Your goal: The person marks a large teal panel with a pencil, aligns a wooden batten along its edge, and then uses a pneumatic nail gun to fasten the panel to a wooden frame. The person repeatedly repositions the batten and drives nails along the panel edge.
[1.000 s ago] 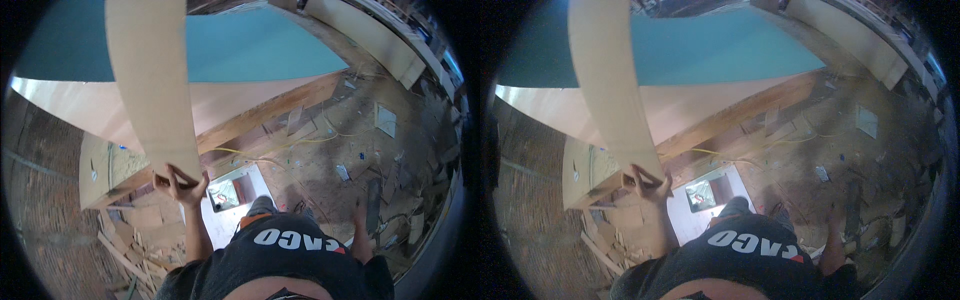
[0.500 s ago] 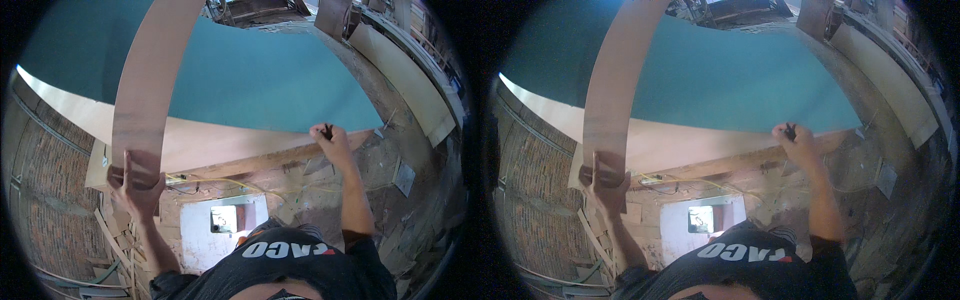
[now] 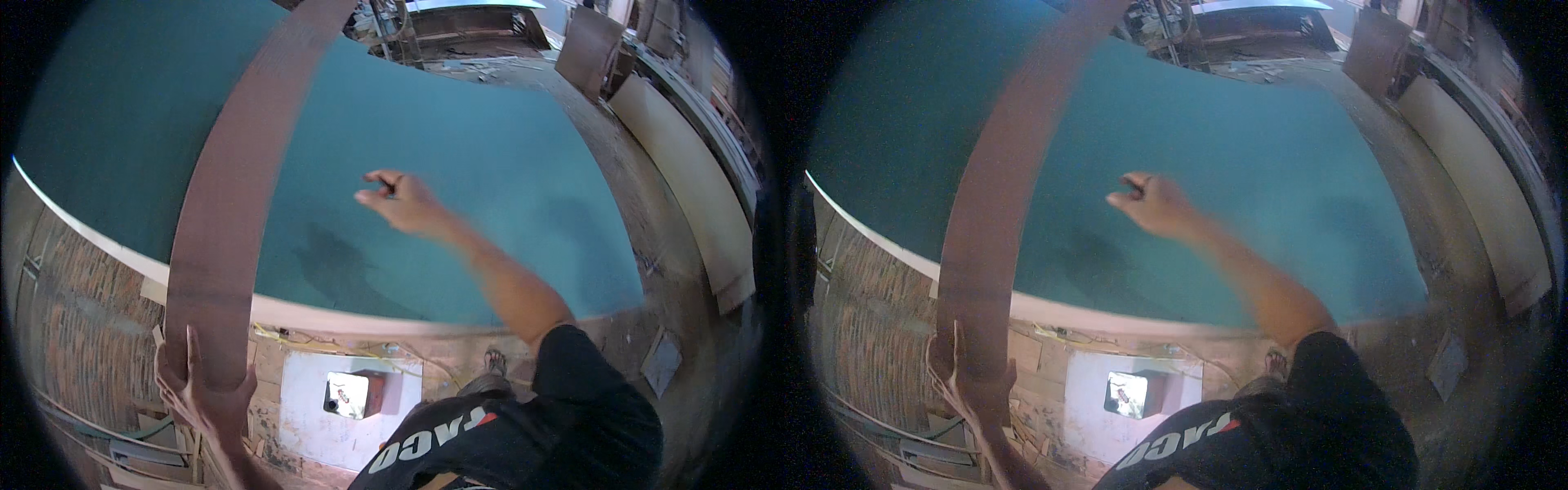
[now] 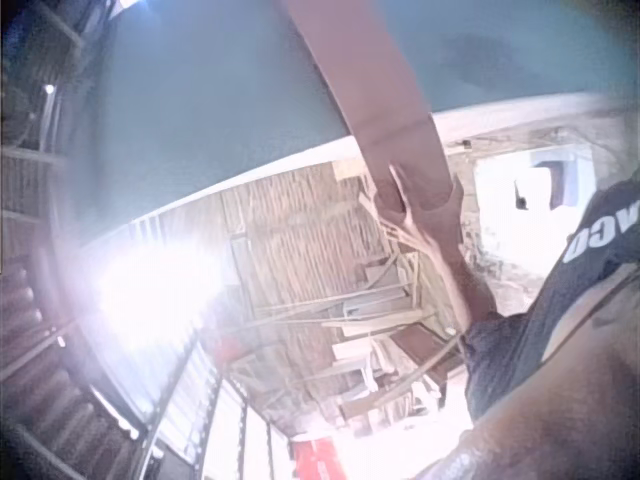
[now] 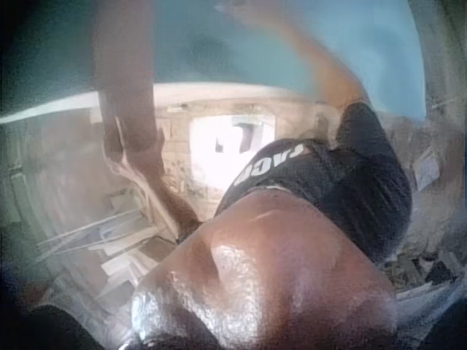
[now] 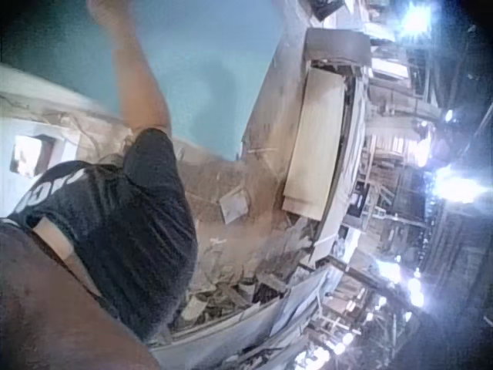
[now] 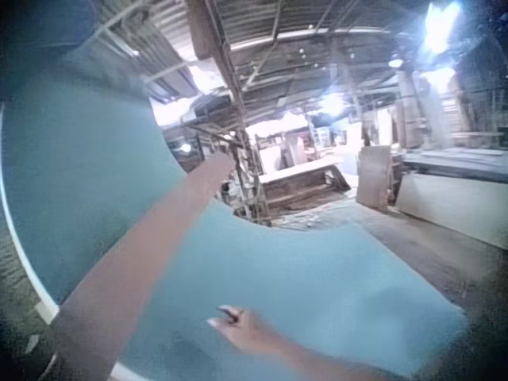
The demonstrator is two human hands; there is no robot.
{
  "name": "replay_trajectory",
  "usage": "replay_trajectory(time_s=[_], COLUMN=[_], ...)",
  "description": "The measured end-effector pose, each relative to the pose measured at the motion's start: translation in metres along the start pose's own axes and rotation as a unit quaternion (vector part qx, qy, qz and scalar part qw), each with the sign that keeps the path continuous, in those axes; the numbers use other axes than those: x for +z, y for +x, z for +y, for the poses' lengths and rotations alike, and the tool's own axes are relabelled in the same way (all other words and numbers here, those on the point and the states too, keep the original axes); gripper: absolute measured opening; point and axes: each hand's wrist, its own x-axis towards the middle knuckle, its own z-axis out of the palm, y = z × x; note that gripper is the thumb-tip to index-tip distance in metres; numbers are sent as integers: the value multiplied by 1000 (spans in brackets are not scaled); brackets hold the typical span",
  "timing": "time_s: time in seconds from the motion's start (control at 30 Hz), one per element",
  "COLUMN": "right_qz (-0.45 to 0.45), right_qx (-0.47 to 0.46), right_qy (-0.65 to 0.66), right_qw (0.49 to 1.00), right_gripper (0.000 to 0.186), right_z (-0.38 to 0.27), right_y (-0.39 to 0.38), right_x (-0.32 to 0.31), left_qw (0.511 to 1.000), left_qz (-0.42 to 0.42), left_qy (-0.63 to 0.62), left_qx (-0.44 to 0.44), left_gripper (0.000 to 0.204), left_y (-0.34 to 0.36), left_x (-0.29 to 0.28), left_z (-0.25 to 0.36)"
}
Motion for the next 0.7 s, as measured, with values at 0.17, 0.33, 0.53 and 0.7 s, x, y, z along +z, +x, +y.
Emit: replay_trajectory(time_s=[0.17, 0.33, 0.53, 0.7], right_qz=[-124, -82, -10, 112], right_qx=[67, 20, 66, 19], right_qy=[312, 473, 426, 221], right_qw=[940, 877, 902, 969], right_gripper=[97, 62, 49, 60], right_z=[-53, -61, -66, -12], right_y=[100, 145, 153, 200], right_x=[10, 23, 28, 17], left_qw=[998, 997, 992, 995], left_qz=[-34, -56, -98, -87], left_qy=[47, 52, 77, 54], left_qx=[-18, -1, -14, -4], left_gripper=[105, 103, 97, 94], left_y=[20, 44, 67, 76], left_x=[-39, -68, -88, -62], left_z=[51, 109, 143, 175])
